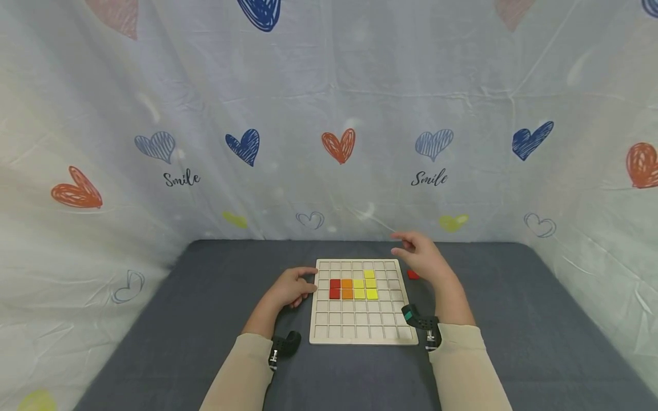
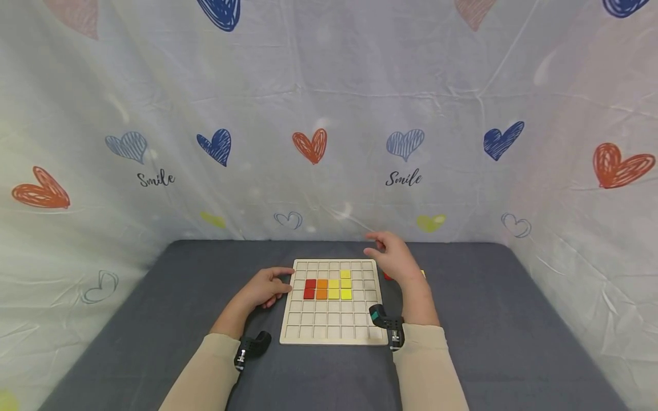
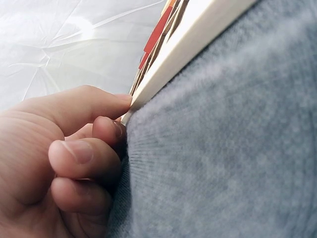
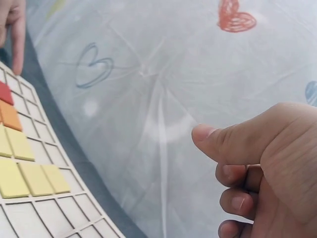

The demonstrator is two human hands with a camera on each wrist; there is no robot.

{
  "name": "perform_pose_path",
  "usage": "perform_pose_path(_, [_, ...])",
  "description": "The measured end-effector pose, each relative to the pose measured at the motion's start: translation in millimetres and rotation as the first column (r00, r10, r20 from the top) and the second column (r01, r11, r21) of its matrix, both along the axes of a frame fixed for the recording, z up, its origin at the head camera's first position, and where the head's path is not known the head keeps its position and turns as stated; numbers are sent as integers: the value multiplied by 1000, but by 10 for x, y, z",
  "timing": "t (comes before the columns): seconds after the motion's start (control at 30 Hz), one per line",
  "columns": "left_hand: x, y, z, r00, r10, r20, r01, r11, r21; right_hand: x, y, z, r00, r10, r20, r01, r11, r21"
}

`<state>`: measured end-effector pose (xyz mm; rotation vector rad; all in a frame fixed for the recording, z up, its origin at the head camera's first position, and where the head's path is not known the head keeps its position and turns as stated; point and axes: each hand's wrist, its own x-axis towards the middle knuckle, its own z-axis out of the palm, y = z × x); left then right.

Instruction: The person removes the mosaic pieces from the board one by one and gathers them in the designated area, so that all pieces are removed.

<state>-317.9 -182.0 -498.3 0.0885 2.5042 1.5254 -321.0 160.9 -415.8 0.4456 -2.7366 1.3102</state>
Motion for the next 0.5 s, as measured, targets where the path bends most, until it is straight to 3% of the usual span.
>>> perform_pose_path(0.23, [9,-3,10,1000,-2,-1,2,1000,0,-94,-100,-188,1000,16,16,-17,999,50])
perform_pose_path(0.5, [22,-4,21,1000,-1,-2,1,1000,12,-165,-194,-362,995,48,87,-57,993,103])
